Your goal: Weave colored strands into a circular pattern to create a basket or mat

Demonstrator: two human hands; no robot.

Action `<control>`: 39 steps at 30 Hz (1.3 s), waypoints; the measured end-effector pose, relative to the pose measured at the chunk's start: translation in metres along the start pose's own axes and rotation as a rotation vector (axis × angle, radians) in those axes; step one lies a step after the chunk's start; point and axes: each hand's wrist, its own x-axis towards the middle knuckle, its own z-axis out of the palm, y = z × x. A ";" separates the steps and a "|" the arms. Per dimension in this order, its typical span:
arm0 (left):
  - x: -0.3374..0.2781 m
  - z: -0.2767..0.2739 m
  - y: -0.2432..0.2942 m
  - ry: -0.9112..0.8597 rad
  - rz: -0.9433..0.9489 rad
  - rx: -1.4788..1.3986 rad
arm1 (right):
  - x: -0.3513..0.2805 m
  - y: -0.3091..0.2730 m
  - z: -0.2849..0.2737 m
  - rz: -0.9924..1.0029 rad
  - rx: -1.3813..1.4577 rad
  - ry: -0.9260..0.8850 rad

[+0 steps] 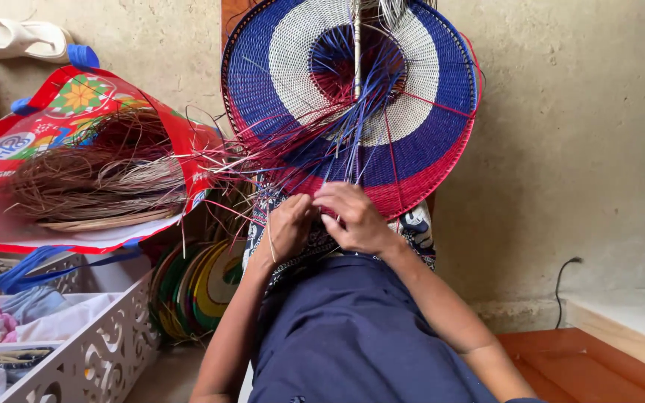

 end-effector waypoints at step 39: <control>-0.032 -0.058 -0.020 -0.029 -0.411 -0.249 | -0.164 0.287 -0.108 1.032 -0.034 0.786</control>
